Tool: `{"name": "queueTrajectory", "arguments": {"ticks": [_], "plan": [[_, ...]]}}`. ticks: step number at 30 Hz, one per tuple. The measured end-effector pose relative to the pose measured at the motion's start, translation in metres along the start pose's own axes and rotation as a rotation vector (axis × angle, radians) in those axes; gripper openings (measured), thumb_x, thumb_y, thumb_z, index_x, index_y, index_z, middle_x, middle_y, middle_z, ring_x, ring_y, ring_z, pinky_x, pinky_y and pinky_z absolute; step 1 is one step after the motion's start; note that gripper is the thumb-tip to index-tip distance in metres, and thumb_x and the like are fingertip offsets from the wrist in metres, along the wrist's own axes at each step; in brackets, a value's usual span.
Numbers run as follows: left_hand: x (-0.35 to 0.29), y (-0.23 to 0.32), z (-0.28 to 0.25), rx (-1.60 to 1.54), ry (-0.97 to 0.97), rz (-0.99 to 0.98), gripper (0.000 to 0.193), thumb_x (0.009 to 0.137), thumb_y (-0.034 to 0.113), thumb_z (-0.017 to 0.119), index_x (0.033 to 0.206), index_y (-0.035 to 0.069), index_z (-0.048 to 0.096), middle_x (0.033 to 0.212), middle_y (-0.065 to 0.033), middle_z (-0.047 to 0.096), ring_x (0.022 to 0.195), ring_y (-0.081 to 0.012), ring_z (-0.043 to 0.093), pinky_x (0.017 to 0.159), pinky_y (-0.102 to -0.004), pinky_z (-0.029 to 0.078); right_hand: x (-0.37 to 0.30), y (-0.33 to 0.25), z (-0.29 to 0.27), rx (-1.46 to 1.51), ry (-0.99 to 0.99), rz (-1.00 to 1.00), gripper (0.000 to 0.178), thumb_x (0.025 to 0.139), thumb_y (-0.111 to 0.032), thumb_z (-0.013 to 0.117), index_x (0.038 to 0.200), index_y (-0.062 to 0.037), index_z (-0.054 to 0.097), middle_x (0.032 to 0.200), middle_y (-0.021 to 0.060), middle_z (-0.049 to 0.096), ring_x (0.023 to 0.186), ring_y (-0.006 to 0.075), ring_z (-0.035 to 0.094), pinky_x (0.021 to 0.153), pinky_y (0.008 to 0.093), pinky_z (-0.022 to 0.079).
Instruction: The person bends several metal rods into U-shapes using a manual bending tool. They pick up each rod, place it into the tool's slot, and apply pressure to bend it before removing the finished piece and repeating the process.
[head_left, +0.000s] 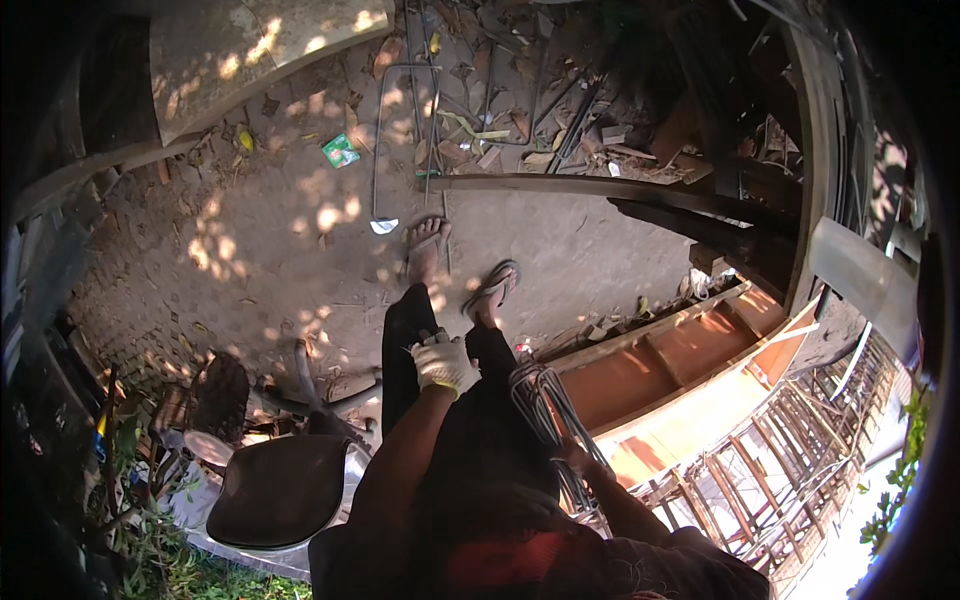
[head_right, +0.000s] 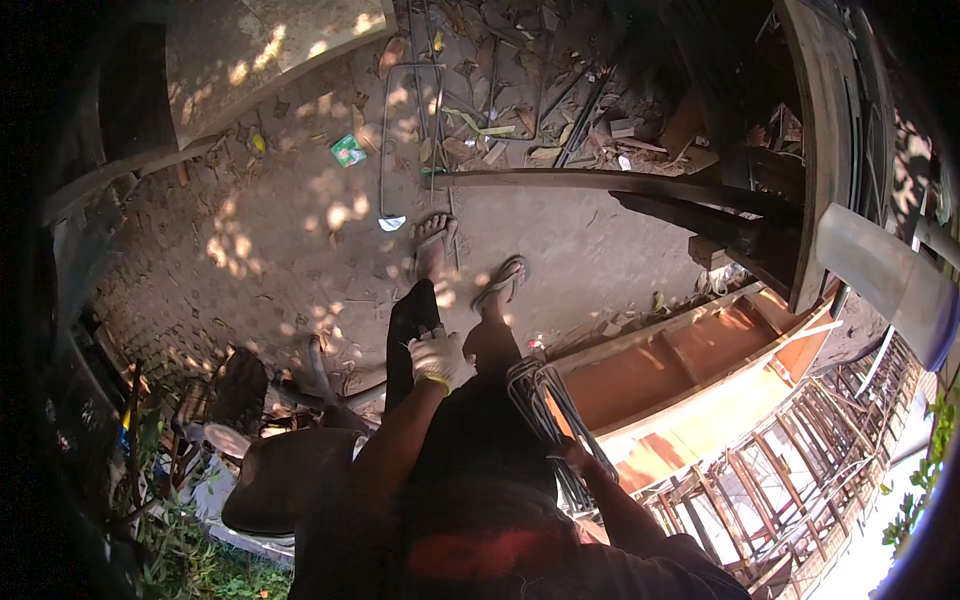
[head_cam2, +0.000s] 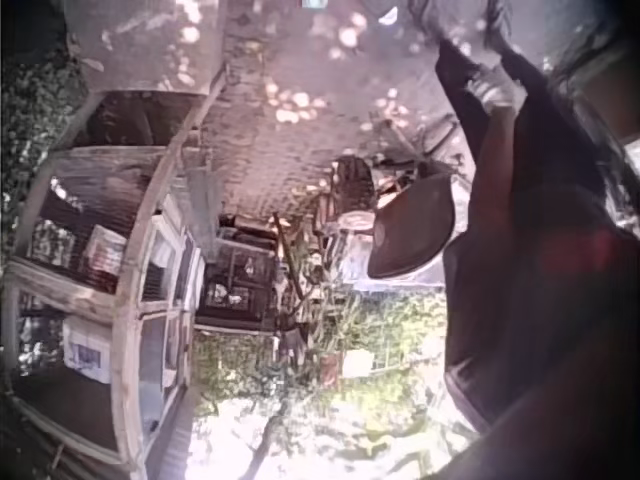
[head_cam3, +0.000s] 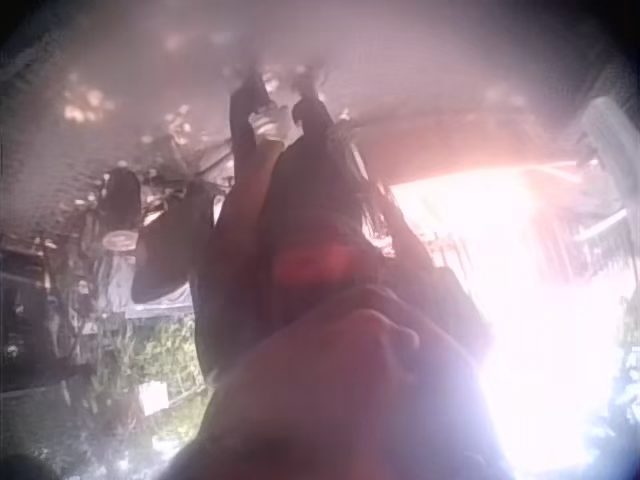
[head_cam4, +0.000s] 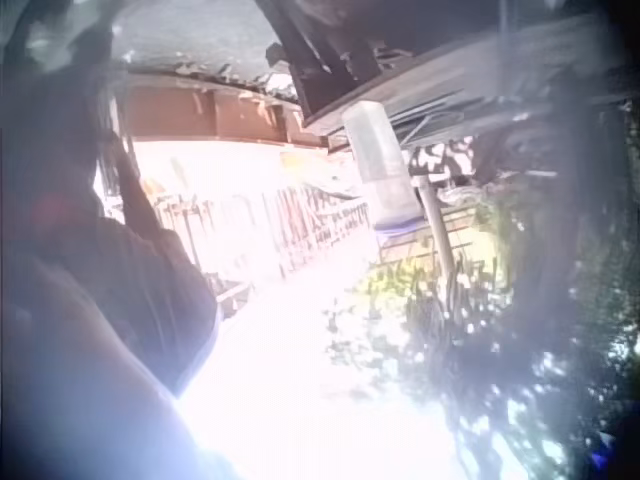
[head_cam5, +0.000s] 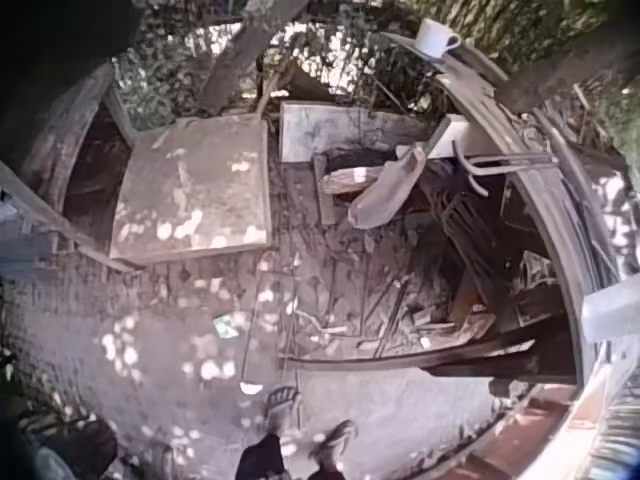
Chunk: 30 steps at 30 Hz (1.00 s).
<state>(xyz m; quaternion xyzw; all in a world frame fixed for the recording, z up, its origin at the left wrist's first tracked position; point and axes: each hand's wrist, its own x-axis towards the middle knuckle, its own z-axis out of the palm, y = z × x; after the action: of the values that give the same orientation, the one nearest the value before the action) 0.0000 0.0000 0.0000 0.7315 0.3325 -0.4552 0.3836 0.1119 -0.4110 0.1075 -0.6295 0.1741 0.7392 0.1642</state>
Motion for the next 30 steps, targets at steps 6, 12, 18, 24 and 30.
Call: {"name": "queueTrajectory", "arguments": {"ticks": [6, 12, 18, 24, 30], "plan": [[0.167, -0.015, 0.063, -0.073, 0.237, 0.063, 0.042, 0.074, 0.046, 0.069, 0.1, 0.012, 0.066, 0.111, -0.0136, 0.061, 0.1, -0.0336, 0.061, 0.084, -0.0519, 0.045, 0.178, -0.118, -0.056, -0.184, -0.066, -0.084, 0.031, 0.083, -0.021, 0.074, 0.103, -0.001, 0.063, 0.081, 0.0004, 0.061, 0.07, 0.0091, 0.057, 0.064, 0.0274, 0.049], [0.259, 0.032, 0.138, -0.223, 0.365, 0.338, 0.028, 0.077, 0.038, 0.067, 0.085, 0.013, 0.06, 0.069, -0.0077, 0.063, 0.074, -0.0302, 0.066, 0.064, -0.0441, 0.052, 0.283, -0.175, -0.118, -0.091, 0.068, -0.293, 0.028, 0.088, -0.021, 0.065, 0.106, 0.0004, 0.061, 0.083, 0.0092, 0.063, 0.077, 0.0145, 0.06, 0.066, 0.0333, 0.048], [0.274, 0.079, 0.124, -0.506, 0.139, 0.309, 0.043, 0.082, 0.039, 0.066, 0.107, 0.004, 0.063, 0.098, -0.017, 0.067, 0.082, -0.0352, 0.066, 0.074, -0.0459, 0.052, 0.348, -0.205, -0.156, -0.339, 0.16, -0.488, 0.024, 0.09, -0.017, 0.063, 0.108, -0.0008, 0.06, 0.081, 0.0016, 0.062, 0.073, 0.0125, 0.058, 0.064, 0.0298, 0.048], [0.309, 0.087, 0.129, -1.123, -0.164, 0.265, 0.045, 0.086, 0.042, 0.07, 0.099, -0.001, 0.063, 0.085, -0.0086, 0.064, 0.077, -0.0196, 0.059, 0.072, -0.0317, 0.049, 0.356, -0.244, -0.121, -0.277, 0.051, -0.29, 0.031, 0.088, -0.024, 0.065, 0.107, 0.001, 0.063, 0.083, 0.0043, 0.064, 0.075, 0.0127, 0.06, 0.065, 0.0298, 0.049], [0.312, 0.074, 0.129, -1.646, -0.172, 0.064, 0.043, 0.076, 0.034, 0.082, 0.101, 0.003, 0.067, 0.09, -0.0071, 0.069, 0.071, -0.015, 0.062, 0.061, -0.0286, 0.05, 0.354, -0.257, -0.073, -0.428, 0.132, -0.57, 0.043, 0.08, -0.022, 0.077, 0.112, 0.0008, 0.062, 0.109, 0.0152, 0.067, 0.103, 0.0245, 0.063, 0.093, 0.036, 0.046]]}}
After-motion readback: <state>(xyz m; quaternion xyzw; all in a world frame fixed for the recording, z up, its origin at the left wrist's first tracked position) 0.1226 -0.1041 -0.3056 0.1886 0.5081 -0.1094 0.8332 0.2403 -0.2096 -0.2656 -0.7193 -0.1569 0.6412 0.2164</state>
